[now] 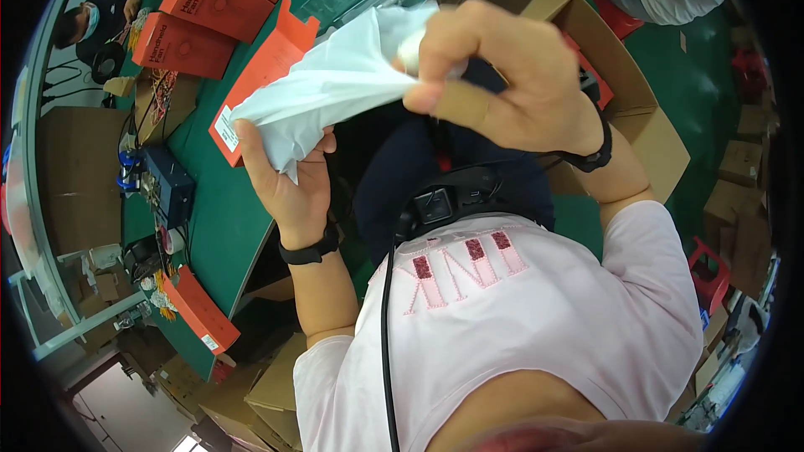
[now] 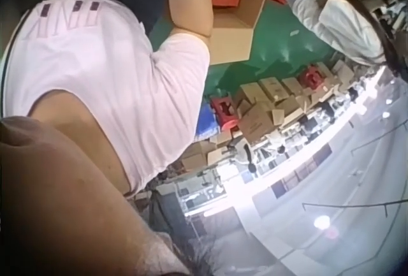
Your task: Packaging handheld electronic devices into red boxes with protective bags and foam inserts.
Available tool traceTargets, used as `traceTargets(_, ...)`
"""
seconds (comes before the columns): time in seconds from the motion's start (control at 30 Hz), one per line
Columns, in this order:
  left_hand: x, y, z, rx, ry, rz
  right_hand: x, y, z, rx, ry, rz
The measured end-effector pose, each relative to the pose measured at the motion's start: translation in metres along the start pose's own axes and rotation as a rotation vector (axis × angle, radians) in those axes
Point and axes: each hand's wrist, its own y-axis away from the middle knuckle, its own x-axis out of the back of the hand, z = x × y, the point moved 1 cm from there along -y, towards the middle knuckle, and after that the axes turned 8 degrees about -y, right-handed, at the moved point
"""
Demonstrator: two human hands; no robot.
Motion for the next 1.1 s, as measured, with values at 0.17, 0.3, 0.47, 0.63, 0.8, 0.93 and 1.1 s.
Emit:
traceTargets(0.17, 0.01, 0.006, 0.004, -0.012, 0.048, 0.035, 0.006, 0.015, 0.017, -0.37, -0.387, 0.014)
traceTargets(0.3, 0.01, 0.0, -0.002, -0.046, -0.067, 0.034, 0.016, 0.034, 0.035, -0.793, -0.524, 0.034)
traceTargets(0.47, 0.003, -0.003, -0.006, -0.194, -0.286, 0.22, -0.016, 0.042, 0.058, -0.329, -0.298, -0.061)
traceTargets(0.63, 0.009, 0.006, -0.017, -0.111, -0.558, 0.185, -0.037, 0.047, 0.064, 0.027, -0.514, 0.363)
traceTargets(0.8, 0.018, 0.013, -0.001, -0.138, -0.577, 0.027, -0.021, 0.053, 0.063, -0.34, -0.41, 0.274)
traceTargets(0.93, 0.02, 0.015, -0.014, -0.223, -0.735, 0.011, -0.019, 0.057, 0.07, -0.539, -0.332, -0.042)
traceTargets(1.1, -0.022, 0.014, -0.011, -0.114, -0.54, -0.026, -0.026, 0.06, 0.071, -0.568, -0.434, -0.171)
